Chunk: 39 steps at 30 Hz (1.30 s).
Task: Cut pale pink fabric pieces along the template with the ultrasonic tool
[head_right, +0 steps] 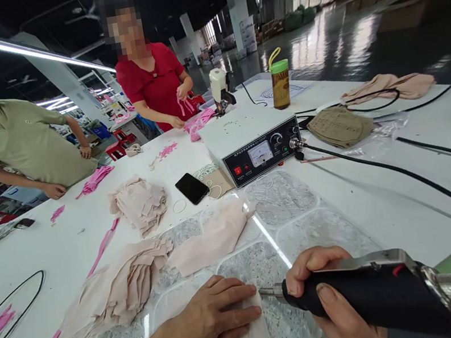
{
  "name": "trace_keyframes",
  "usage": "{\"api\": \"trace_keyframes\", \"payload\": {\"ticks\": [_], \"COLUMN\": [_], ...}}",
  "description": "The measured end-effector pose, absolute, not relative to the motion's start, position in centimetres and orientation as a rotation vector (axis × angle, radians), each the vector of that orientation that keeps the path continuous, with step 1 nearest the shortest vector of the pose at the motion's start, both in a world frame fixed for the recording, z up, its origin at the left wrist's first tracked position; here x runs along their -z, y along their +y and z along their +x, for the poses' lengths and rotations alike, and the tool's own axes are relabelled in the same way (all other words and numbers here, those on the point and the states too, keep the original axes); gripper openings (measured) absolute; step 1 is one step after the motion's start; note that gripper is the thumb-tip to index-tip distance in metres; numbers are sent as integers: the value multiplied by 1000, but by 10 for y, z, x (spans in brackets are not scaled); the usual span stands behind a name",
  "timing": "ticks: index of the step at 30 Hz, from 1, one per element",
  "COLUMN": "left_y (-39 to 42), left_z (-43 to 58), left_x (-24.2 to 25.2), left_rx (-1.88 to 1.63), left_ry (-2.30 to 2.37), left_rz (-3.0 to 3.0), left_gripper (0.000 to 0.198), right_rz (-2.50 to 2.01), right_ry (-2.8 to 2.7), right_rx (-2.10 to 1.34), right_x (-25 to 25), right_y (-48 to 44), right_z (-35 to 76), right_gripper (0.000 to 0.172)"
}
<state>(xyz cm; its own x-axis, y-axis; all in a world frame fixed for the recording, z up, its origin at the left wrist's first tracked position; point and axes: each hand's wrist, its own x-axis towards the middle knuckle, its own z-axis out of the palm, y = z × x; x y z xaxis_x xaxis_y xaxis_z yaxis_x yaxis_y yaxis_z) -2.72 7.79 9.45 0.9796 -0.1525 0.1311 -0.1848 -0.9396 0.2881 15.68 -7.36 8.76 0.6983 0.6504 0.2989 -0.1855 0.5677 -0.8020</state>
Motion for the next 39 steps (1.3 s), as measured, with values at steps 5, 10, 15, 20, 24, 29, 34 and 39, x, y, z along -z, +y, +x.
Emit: {"api": "trace_keyframes", "payload": {"ticks": [5,10,15,20,24,29,34,39], "left_y": [77,77,77,77,77,77,77,77], "left_z": [-27,-27,-27,-28,-27,-27,-28,-28], "left_x": [-96,-97,-94,-92,-92,-93,-93,-94], "left_rx": [-164,-187,-179,-211,-212,-201,-200,-208], "left_ry": [-244,-245,-240,-248,-256,-256,-256,-268], "left_rz": [2811,2809,2802,2792,2792,2793,2801,2804], "left_gripper": [27,27,27,27,26,27,27,26], "right_rz": [-877,-870,-882,-879,-885,-901,-906,-913], "right_ry": [-609,-643,-619,-664,-651,-651,-688,-762], "right_rx": [-504,-525,-518,-543,-529,-487,-494,-573], "right_x": [-92,-89,-90,-88,-94,-106,-104,-97], "right_y": [-74,-74,-73,-74,-73,-68,-72,-82], "right_z": [155,155,154,155,155,152,154,160], "right_gripper": [8,8,8,7,10,16,12,9]}}
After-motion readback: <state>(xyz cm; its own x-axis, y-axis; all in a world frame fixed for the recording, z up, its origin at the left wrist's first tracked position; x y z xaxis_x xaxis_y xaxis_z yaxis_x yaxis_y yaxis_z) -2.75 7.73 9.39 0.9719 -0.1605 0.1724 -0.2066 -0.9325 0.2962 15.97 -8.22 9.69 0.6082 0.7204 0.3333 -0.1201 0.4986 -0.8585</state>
